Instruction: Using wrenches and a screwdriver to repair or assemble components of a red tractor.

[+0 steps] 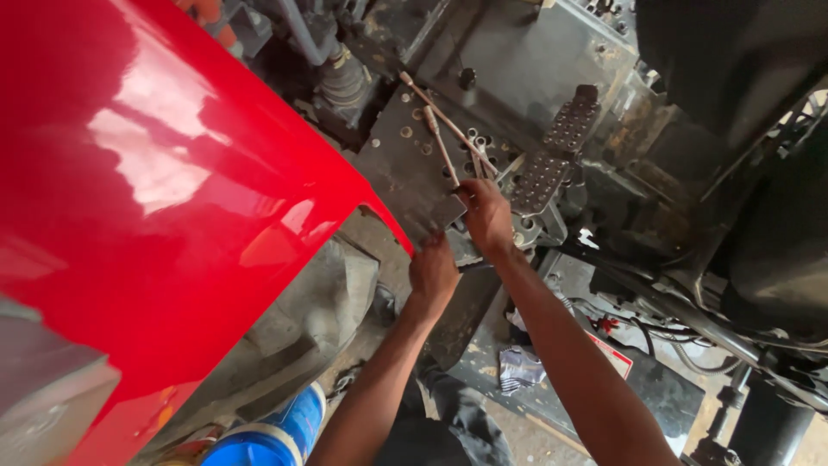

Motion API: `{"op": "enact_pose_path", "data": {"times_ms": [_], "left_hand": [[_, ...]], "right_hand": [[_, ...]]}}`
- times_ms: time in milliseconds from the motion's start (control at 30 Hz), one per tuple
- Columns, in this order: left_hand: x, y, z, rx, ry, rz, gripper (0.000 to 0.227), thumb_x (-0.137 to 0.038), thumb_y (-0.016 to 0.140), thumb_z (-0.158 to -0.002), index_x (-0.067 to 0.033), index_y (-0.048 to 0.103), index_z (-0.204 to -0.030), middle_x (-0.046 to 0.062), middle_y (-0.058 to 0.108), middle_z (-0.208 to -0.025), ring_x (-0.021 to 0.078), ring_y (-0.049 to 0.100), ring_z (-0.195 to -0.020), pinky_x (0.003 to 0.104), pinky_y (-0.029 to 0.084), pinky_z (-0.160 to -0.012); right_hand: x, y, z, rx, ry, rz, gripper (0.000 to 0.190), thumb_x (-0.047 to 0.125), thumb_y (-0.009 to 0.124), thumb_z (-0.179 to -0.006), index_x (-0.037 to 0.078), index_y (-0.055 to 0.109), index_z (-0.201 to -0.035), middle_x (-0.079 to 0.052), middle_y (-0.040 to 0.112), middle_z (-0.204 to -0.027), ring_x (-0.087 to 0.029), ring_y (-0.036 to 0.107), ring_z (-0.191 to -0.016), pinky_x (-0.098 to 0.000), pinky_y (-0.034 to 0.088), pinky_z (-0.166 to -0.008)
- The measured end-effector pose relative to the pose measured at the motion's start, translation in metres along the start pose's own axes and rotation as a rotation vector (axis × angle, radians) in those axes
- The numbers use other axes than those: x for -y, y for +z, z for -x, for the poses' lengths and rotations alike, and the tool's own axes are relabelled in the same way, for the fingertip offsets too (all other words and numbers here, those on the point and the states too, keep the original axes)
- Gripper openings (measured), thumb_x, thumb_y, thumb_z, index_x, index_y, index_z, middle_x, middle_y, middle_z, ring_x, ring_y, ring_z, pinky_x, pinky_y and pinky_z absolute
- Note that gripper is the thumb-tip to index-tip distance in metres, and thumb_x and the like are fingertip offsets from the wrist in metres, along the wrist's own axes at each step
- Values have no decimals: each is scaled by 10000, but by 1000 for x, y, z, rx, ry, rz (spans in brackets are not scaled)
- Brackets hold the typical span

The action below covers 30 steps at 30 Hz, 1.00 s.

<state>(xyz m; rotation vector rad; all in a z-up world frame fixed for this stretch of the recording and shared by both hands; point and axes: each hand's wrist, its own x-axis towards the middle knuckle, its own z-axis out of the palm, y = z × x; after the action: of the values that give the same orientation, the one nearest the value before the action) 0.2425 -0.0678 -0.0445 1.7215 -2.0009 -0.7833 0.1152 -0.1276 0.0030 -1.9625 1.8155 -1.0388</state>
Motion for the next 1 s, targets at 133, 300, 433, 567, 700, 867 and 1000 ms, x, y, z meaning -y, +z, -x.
{"op": "enact_pose_path", "data": {"times_ms": [133,300,433,567,700,867,1000], "left_hand": [[5,21,-7,-80,14,-204,424,-96,705,-811,29,595,-1200,181,685,-1028,316,720,-874,405,598,-699],[-2,23,-18,-123,-65,-158,284,-69,704,-841,-13,630,-1109,162,672,-1034,320,724,-854,416,600,-665],[2,26,-18,-173,-58,-60,293,-43,708,-778,3,642,-1060,187,670,-1033,357,721,-850,455,595,-677],[-2,10,-4,-224,-40,65,284,-65,723,-748,-2,638,-1012,198,677,-936,389,706,-828,489,580,-711],[-40,-49,22,-345,-99,589,201,-89,711,-847,-22,597,-999,126,658,-812,264,661,-740,408,530,-660],[-79,-109,-8,-449,-22,1143,199,-115,657,-991,-47,522,-1119,39,586,-841,105,564,-688,275,461,-590],[-49,-80,-103,-428,-216,1302,210,-101,646,-914,-56,549,-1095,40,656,-877,106,636,-730,260,528,-616]], "right_hand": [[16,0,4,-22,315,-272,194,139,668,-966,22,696,-1118,-153,726,-999,-288,719,-834,-399,572,-720],[21,-10,34,-51,411,-312,268,172,645,-967,-1,675,-1169,-126,742,-996,-207,712,-840,-354,567,-719],[25,-33,61,-47,426,-363,313,215,643,-963,5,662,-1195,-104,744,-1000,-169,705,-832,-330,569,-704],[21,-59,80,-76,320,-272,303,203,656,-968,6,678,-1197,-108,740,-972,-166,698,-820,-317,551,-722],[54,-95,70,-61,274,-339,296,190,665,-981,12,672,-1217,-92,717,-999,-141,664,-807,-294,540,-704],[81,-111,1,49,266,-486,293,183,674,-978,26,664,-1225,-82,724,-999,-120,629,-802,-301,520,-630],[14,-57,-59,283,-15,-16,198,164,692,-940,62,715,-1108,-115,752,-965,-241,722,-844,-396,583,-734]]}}
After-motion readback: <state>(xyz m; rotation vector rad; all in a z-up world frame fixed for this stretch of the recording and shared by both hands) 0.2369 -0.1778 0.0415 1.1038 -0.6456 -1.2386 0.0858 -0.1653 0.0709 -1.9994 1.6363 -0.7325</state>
